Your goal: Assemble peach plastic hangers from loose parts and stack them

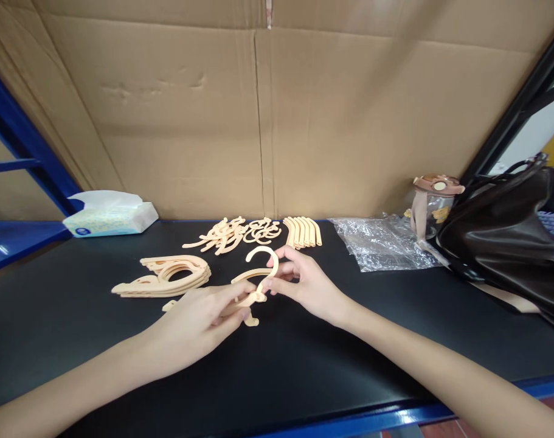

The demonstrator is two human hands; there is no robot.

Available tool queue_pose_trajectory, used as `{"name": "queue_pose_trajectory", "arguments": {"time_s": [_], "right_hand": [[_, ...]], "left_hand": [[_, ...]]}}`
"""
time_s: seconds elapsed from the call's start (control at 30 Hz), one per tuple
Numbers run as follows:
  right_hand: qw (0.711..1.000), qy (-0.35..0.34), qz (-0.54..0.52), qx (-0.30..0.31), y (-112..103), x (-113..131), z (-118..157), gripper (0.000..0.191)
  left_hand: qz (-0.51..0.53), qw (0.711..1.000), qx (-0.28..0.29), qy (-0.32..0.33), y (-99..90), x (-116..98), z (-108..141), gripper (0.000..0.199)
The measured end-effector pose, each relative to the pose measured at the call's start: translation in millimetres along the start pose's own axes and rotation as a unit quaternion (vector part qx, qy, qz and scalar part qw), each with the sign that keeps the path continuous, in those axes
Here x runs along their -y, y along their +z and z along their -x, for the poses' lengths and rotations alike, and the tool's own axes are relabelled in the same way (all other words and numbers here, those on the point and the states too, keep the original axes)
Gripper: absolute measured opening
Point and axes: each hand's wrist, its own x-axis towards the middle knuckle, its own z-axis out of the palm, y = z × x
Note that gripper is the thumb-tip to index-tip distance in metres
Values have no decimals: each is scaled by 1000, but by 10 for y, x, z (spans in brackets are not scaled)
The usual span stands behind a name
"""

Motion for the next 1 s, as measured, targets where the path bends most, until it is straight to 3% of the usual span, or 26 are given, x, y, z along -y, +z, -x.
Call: {"name": "queue_pose_trajectory", "arguments": {"time_s": [0.17, 0.27, 0.43, 0.57, 0.77, 1.0], "right_hand": [[987, -60, 139, -56, -77, -86, -36, 22], [966, -74, 245, -28, -140, -183, -55, 32], [932, -88, 352, 8, -158, -267, -66, 37], [913, -75, 402, -11, -169, -261, -70, 29], [912, -88, 396, -66, -182, -196, -48, 27], [879, -138, 456, -32, -147, -90, -20, 31]], "left_hand": [[239, 970, -3, -39, -59, 17, -31, 25], [361, 928, 14, -85, -73, 33, -60, 34], [499, 854, 56, -136, -78, 88, -101, 26], [533, 825, 47, -182, -100, 102, -108, 23], [530, 820, 0, -217, -190, 59, -86, 25], [525, 817, -56, -232, -170, 101, -95, 34]]}}
